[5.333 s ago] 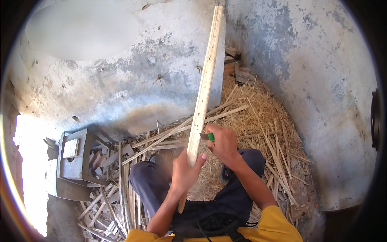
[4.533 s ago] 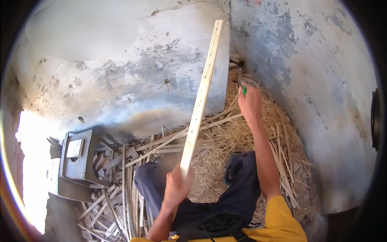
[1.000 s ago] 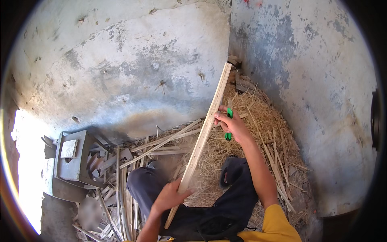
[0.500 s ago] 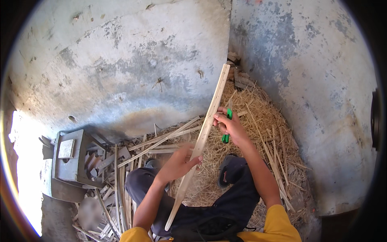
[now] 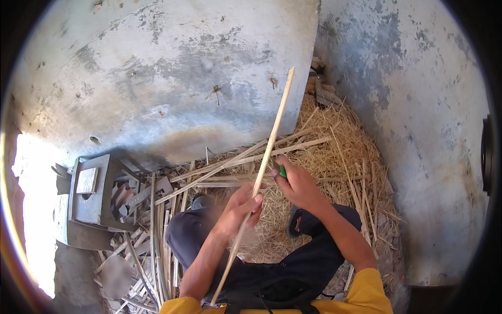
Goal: The person whittles a long piece of bamboo using a small utility knife, shaving off thin strips from the surface while sitting on a debris-covered floor.
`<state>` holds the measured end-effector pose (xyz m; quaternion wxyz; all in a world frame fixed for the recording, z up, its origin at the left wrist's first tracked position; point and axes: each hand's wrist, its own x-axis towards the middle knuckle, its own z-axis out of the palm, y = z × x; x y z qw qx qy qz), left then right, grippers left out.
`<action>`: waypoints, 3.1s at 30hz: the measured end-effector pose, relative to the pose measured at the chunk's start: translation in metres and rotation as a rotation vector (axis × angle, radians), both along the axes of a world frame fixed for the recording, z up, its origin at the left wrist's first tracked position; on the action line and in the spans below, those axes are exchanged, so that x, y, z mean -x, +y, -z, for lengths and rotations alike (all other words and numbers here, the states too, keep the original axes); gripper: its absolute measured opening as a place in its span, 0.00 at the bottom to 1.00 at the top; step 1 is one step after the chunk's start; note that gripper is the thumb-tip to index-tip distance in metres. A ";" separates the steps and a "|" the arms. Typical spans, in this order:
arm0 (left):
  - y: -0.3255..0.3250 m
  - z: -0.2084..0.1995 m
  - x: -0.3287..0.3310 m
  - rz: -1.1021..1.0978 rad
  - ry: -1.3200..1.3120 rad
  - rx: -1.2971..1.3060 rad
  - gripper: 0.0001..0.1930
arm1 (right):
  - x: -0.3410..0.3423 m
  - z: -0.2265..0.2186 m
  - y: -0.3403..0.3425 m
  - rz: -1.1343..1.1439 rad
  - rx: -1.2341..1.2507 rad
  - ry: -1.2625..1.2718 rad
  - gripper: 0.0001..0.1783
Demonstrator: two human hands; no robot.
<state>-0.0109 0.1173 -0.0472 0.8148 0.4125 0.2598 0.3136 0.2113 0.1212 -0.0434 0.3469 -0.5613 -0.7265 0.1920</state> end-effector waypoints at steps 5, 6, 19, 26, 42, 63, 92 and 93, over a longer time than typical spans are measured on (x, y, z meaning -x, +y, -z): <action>-0.002 -0.004 0.000 -0.001 0.018 -0.026 0.16 | 0.002 -0.001 0.000 -0.023 -0.099 -0.063 0.10; -0.003 -0.003 0.000 -0.008 0.013 -0.034 0.15 | 0.004 -0.002 0.001 -0.020 -0.109 -0.059 0.10; -0.003 0.000 -0.001 -0.042 0.081 -0.111 0.18 | 0.010 -0.011 0.007 -0.028 0.246 0.485 0.13; -0.006 0.000 -0.005 -0.038 0.212 -0.223 0.19 | 0.014 -0.012 0.018 -0.077 0.240 0.731 0.21; -0.010 0.003 0.000 -0.007 0.461 -0.494 0.10 | -0.040 -0.020 0.018 0.064 0.074 0.571 0.19; -0.012 0.014 -0.013 -0.267 0.717 -0.616 0.14 | 0.019 -0.004 0.003 0.160 0.073 -0.418 0.09; -0.025 0.004 -0.005 -0.379 0.844 -0.846 0.11 | 0.024 0.027 0.055 0.262 -0.202 -0.310 0.09; -0.025 0.005 -0.004 -0.386 0.841 -0.865 0.11 | 0.025 0.028 0.055 0.270 -0.214 -0.310 0.08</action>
